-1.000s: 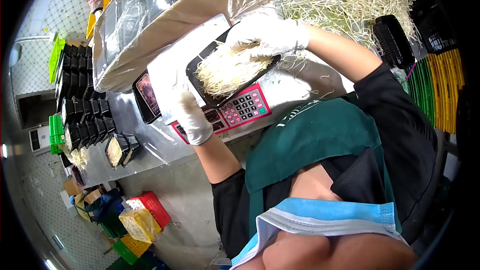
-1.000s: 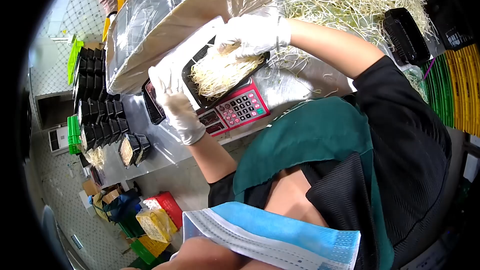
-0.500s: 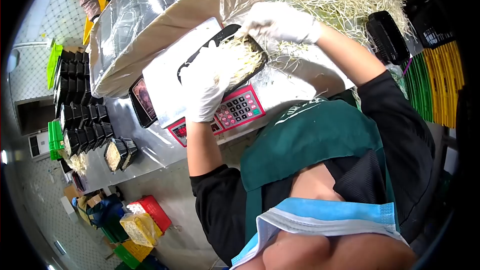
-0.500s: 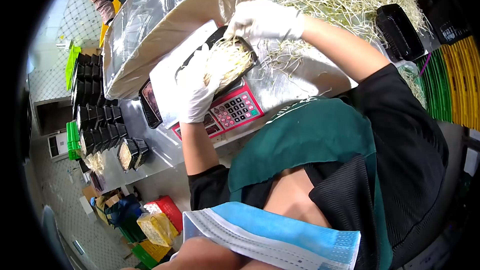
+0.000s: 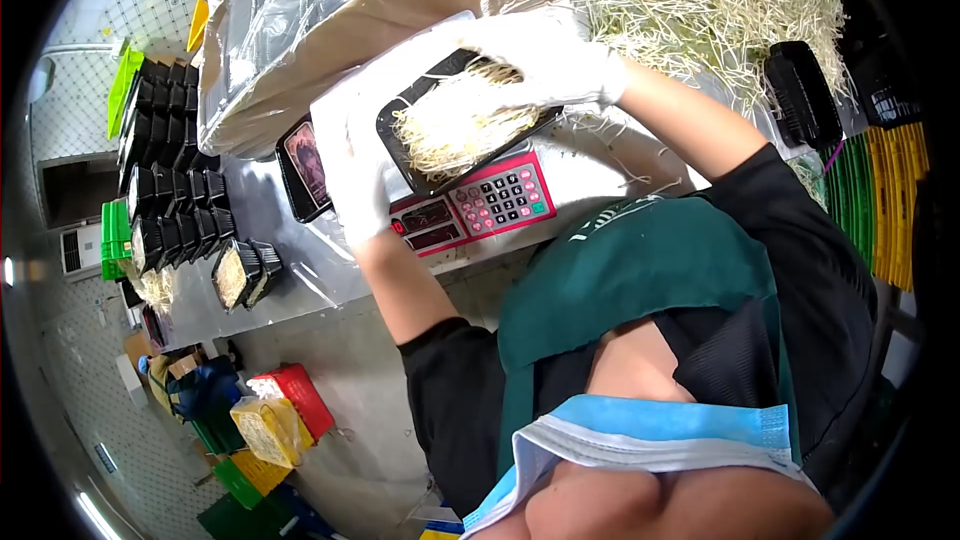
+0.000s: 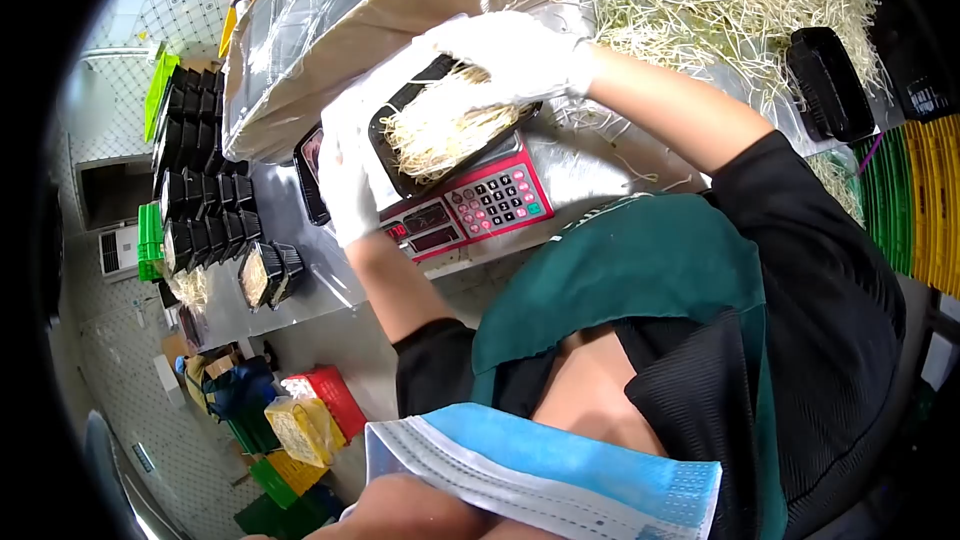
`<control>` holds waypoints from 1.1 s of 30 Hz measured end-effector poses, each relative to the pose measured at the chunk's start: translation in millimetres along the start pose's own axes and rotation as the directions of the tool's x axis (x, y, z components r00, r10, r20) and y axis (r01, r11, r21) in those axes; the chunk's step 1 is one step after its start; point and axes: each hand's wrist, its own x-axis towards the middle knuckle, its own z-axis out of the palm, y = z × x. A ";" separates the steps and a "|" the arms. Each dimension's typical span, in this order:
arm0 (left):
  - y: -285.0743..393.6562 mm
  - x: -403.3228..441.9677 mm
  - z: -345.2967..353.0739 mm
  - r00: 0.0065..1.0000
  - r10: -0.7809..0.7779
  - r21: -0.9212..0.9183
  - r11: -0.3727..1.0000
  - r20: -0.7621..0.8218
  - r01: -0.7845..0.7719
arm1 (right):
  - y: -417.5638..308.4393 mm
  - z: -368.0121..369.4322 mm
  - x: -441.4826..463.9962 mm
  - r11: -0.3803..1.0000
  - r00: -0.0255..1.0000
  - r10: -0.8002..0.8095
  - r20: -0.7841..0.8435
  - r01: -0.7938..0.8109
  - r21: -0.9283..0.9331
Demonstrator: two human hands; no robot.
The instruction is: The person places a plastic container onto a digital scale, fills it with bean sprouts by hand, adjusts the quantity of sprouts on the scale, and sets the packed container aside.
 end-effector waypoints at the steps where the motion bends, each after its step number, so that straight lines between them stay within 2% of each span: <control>1: 5.4 6.0 5.7 0.969 0.243 0.332 0.911 0.051 -0.246 | -4.3 7.1 -0.3 1.000 1.000 -0.004 0.002 0.004 -0.001; 3: 40.3 3.8 20.1 0.882 0.418 0.468 0.749 0.217 -0.470 | -16.7 14.1 2.6 0.971 0.994 -0.015 0.111 0.041 -0.236; 4: 44.9 -6.4 27.3 0.853 0.430 0.475 0.709 0.295 -0.521 | -22.6 10.6 2.0 0.993 0.935 0.119 0.335 -0.120 -0.020; 5: 48.4 -19.1 34.7 0.821 0.434 0.478 0.669 0.370 -0.569 | -25.4 12.3 3.9 0.988 0.889 0.155 0.430 -0.149 -0.047; 6: 51.3 -29.6 46.0 0.830 0.413 0.422 0.721 0.376 -0.550 | -17.6 21.6 -0.3 0.987 0.916 0.133 0.379 -0.157 0.032; 7: 26.9 -38.9 56.7 0.766 0.556 0.591 0.513 0.324 -0.622 | -10.1 31.3 -4.8 0.981 0.940 0.115 0.320 -0.159 0.115; 8: 28.3 -41.1 57.8 0.772 0.567 0.562 0.554 0.286 -0.615 | -12.0 25.9 -5.1 0.980 0.943 0.112 0.314 -0.158 0.123; 9: 29.1 -42.4 57.4 0.777 0.577 0.526 0.592 0.251 -0.611 | -16.9 11.9 -5.9 0.992 0.972 0.080 0.220 -0.099 0.075; 10: 30.4 -39.8 54.4 0.780 0.561 0.508 0.603 0.278 -0.615 | -22.8 -5.3 -9.4 0.999 0.990 0.045 0.132 -0.048 0.020; 11: 32.0 -36.2 49.1 0.784 0.543 0.491 0.617 0.301 -0.616 | -31.0 -32.2 -12.1 0.998 0.993 0.058 0.104 -0.061 0.025; 12: 32.5 -33.4 44.3 0.762 0.587 0.506 0.585 0.274 -0.633 | -33.9 -55.7 -20.2 0.997 0.995 0.069 0.075 -0.071 0.025; 13: 44.9 -32.4 34.6 0.760 0.566 0.468 0.603 0.320 -0.646 | -14.3 -59.2 -45.7 0.890 0.985 0.170 -0.039 -0.137 0.436; 14: 49.8 -33.2 29.8 0.769 0.564 0.498 0.595 0.301 -0.631 | 3.3 -71.2 -84.2 0.907 0.943 0.319 -0.094 -0.275 0.319; 16: 53.8 -40.1 32.7 0.800 0.523 0.505 0.626 0.294 -0.595 | 40.9 -95.0 -161.1 0.807 0.783 0.590 -0.196 -0.575 0.131; 17: 59.8 -48.9 40.8 0.815 0.508 0.433 0.691 0.279 -0.579 | 69.1 -101.3 -222.1 0.746 0.696 0.660 -0.283 -0.650 0.144; 18: 65.6 -57.9 49.1 0.829 0.493 0.356 0.749 0.264 -0.559 | 76.5 -115.6 -264.1 0.687 0.644 0.707 -0.292 -0.724 0.068; 19: 78.8 -66.5 63.1 0.841 0.494 0.216 0.816 0.222 -0.536 | 68.4 -129.8 -293.9 0.580 0.648 0.708 -0.281 -0.761 -0.292; 20: 88.9 -78.7 87.6 0.830 0.542 -0.068 0.840 0.131 -0.538 | 58.9 -133.4 -313.8 0.412 0.559 0.772 -0.301 -0.802 -0.433; 21: 89.8 -93.0 113.9 0.852 0.464 -0.280 0.874 0.243 -0.396 | 52.8 -129.8 -328.6 0.237 0.468 0.820 -0.328 -0.801 -0.550; 22: 82.1 -102.4 143.1 0.776 0.533 -0.416 0.824 0.338 -0.385 | 60.0 -119.0 -345.0 0.171 0.416 0.812 -0.409 -0.840 -0.516; 23: 66.1 -113.8 169.8 0.727 0.502 -0.191 0.861 0.468 -0.472 | 60.9 -111.3 -343.2 0.110 0.417 0.779 -0.469 -0.826 -0.552; 24: 57.3 -124.6 184.3 0.726 0.501 -0.193 0.861 0.471 -0.470 | 66.3 -99.2 -335.4 0.167 0.446 0.752 -0.485 -0.841 -0.515; 25: 48.2 -134.5 196.8 0.783 0.352 0.073 0.891 0.512 -0.448 | 73.7 -86.6 -323.8 0.228 0.475 0.724 -0.501 -0.850 -0.475; 26: 40.1 -141.5 207.2 0.836 0.198 0.335 0.850 0.512 -0.406 | 75.6 -75.1 -303.5 0.416 0.590 0.717 -0.372 -0.790 -0.451; 27: 27.9 -146.2 217.0 0.881 0.050 0.573 0.742 0.470 -0.348 | 73.8 -61.9 -283.0 0.585 0.695 0.675 -0.246 -0.708 -0.395; 28: 7.6 -146.8 226.2 0.901 0.017 0.553 0.785 0.434 -0.281 | 64.5 -45.0 -265.6 0.752 0.770 0.600 -0.217 -0.636 -0.175; 29: -4.2 -144.1 240.7 0.898 0.013 0.557 0.780 0.440 -0.284 | 58.3 -32.4 -253.6 0.858 0.833 0.509 -0.217 -0.510 0.058; 31: -14.5 -128.9 271.1 0.881 0.420 0.226 0.856 0.218 -0.465 | 74.7 -34.9 -239.4 0.859 0.838 0.509 -0.196 -0.510 0.047; 32: 34.4 -116.4 266.1 0.865 0.446 0.186 0.852 0.232 -0.489 | 85.9 -41.1 -234.9 0.860 0.846 0.506 -0.169 -0.509 0.030; 33: 28.2 -110.4 274.1 0.868 0.440 0.195 0.853 0.228 -0.484 | 98.2 -51.5 -232.8 0.863 0.849 0.503 -0.163 -0.504 0.038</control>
